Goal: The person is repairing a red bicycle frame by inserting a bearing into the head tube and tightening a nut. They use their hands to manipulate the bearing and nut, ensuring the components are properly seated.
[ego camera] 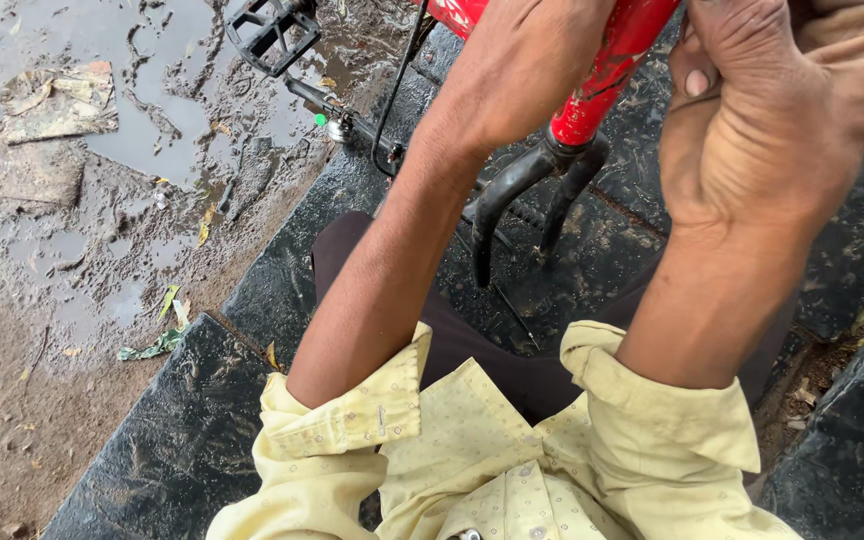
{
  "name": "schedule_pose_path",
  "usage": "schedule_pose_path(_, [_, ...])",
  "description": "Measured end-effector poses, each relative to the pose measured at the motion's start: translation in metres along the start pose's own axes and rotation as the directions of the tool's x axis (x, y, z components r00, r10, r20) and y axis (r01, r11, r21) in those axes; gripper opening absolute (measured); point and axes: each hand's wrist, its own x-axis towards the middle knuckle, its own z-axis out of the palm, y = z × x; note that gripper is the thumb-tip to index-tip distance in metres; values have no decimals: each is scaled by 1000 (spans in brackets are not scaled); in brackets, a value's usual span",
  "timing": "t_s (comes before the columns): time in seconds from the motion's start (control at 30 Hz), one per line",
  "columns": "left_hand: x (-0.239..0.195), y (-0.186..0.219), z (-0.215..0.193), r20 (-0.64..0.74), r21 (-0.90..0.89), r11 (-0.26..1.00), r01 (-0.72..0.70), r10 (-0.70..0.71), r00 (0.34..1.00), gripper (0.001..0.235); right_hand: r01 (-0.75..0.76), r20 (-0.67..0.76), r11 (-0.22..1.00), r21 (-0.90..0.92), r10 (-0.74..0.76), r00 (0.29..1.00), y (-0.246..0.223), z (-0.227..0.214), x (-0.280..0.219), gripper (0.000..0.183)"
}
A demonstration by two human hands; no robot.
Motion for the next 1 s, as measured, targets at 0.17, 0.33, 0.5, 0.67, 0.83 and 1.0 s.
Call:
schedule_pose_path(0.17, [-1, 3, -29, 164, -475, 857, 198, -135, 977, 28, 81, 90, 997, -4, -81, 993, 6, -6, 9, 25])
schedule_pose_path(0.33, [1, -2, -43, 118, -580, 814, -28, 118, 986, 36, 133, 50, 991, -16, -132, 990, 16, -7, 5, 21])
schedule_pose_path(0.5, [1, -5, -32, 62, -479, 877, -46, 86, 994, 32, 124, 39, 992, 11, -125, 991, 20, -6, 6, 16])
schedule_pose_path(0.67, [-1, -8, -21, 99, -480, 874, 71, -27, 995, 27, -65, 86, 986, 154, 52, 995, 15, -24, 11, 15])
schedule_pose_path(0.83, [2, -3, -18, 73, -534, 838, 110, -84, 994, 25, -306, 171, 933, 191, 275, 946, 1, -46, 25, 17])
schedule_pose_path(1.0, [2, -7, -13, 59, -563, 819, 107, -89, 994, 24, -569, 355, 766, 300, 464, 812, 10, -67, 60, 20])
